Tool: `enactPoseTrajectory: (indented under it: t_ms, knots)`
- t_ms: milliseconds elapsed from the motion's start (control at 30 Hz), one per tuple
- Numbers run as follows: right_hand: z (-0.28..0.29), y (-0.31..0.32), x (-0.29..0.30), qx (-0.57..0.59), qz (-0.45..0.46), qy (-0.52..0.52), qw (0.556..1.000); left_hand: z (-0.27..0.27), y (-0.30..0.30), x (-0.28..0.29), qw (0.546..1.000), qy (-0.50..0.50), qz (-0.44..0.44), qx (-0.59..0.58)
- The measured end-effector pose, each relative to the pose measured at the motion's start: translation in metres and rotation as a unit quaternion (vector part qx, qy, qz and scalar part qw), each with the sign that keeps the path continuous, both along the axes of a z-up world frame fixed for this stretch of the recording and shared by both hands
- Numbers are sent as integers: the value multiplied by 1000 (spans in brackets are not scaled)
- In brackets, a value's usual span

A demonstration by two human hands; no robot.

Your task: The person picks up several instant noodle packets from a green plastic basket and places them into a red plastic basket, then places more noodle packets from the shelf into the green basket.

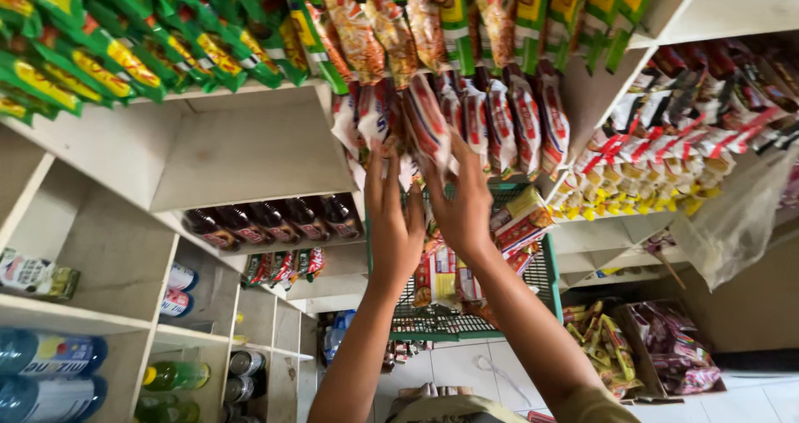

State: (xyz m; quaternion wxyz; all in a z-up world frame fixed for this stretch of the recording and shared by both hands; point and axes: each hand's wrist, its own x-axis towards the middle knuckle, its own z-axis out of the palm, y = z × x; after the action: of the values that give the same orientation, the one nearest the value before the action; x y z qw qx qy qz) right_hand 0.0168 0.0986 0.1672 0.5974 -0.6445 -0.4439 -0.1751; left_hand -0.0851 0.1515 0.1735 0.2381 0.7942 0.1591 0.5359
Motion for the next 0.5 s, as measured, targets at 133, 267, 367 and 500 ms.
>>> enactPoseTrajectory:
  t_ms: [133,267,367,500]
  knots:
    - [-3,32,12,-42,-27,-134,990,-10,10,1,999,36,-8,-13]
    - [-6,41,12,-80,-40,-138,986,-13,16,3,999,21,-26,-28]
    - [1,44,16,-90,-34,-140,985,-12,18,3,999,28,-28,-28]
    - [2,15,20,-36,102,-104,989,-22,7,-9,997,66,-37,-35]
